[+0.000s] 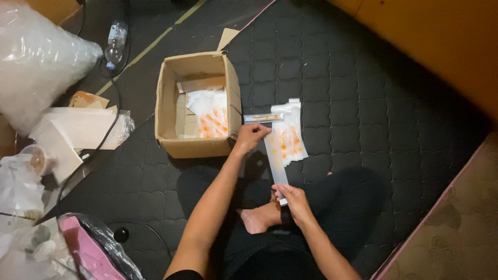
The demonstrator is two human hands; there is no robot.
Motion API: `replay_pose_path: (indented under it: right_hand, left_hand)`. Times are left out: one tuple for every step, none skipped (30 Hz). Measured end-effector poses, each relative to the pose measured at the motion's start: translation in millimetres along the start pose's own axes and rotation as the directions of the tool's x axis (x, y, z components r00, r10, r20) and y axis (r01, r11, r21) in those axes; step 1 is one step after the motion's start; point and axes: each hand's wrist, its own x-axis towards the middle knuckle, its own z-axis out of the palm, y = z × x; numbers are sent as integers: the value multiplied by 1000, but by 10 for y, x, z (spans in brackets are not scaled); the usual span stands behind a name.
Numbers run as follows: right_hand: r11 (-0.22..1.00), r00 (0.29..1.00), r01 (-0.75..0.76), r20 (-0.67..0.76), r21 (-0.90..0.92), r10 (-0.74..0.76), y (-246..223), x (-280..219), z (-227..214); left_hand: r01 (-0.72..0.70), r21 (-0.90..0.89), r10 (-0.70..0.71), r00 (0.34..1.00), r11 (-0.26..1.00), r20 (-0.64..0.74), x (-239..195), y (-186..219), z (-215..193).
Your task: The person takes packets from a cardboard box and inserts them into a plastic sleeve by hand.
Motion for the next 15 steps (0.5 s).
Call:
replay_pose_path:
  right_hand:
    - [1000, 1000, 1, -2, 0, -1, 4, 1, -9]
    - [1000, 1000, 4, 9, -7, -4, 13, 0, -15]
    - [1000, 1000, 7, 19, -13, -6, 24, -3, -20]
    - [1000, 1000, 6, 21, -14, -6, 6, -11, -13]
    - [1000, 1000, 2, 15, -9, -2, -11, -18, -5]
    - [1000, 1000, -4, 6, -4, 4, -25, -34, -6]
    - [1000, 1000, -5, 6, -4, 5, -4, -29, -3]
    - [1000, 1000, -1, 12, -4, 1, 10, -18, -9]
    - [1000, 1000, 3, 18, -4, -3, 24, -7, -15]
    - [1000, 1000, 4, 16, -5, -4, 22, -9, -25]
    - [1000, 1000, 4, 13, -4, -4, 20, -12, -34]
    - [1000, 1000, 3, 12, -3, -3, 17, -14, -37]
    - [1000, 1000, 4, 12, -3, -4, 28, -7, -31]
    - [1000, 1000, 2, 7, 5, -2, 42, -1, -22]
    - [1000, 1000, 1, 3, 12, -1, 55, 7, -14]
  left_hand:
    - [-1, 0, 1, 1000, 1000, 2, -1, 4, -24]
    - [-5, 1, 5, 1000, 1000, 27, -13, 4, -57]
    - [-10, 3, 10, 999, 1000, 52, -26, 4, -90]
    - [-10, 3, 10, 999, 1000, 50, -23, 17, -108]
    - [-25, 15, 24, 998, 1000, 55, -19, 30, -125]
    - [-40, 27, 38, 997, 999, 62, -21, 42, -132]
    - [-39, 27, 37, 997, 999, 62, -15, 35, -134]
    - [-40, 32, 37, 997, 999, 66, 2, 33, -123]
    - [-40, 38, 38, 997, 998, 70, 21, 31, -112]
    - [-41, 37, 38, 997, 998, 72, 46, 10, -100]
    - [-49, 45, 45, 996, 998, 82, 71, -10, -88]
    - [-56, 54, 51, 995, 997, 91, 93, -30, -84]
    - [-56, 53, 51, 995, 997, 91, 93, -11, -77]
    - [-61, 58, 55, 994, 996, 94, 92, 6, -69]
    - [-66, 64, 59, 993, 996, 98, 94, 22, -61]
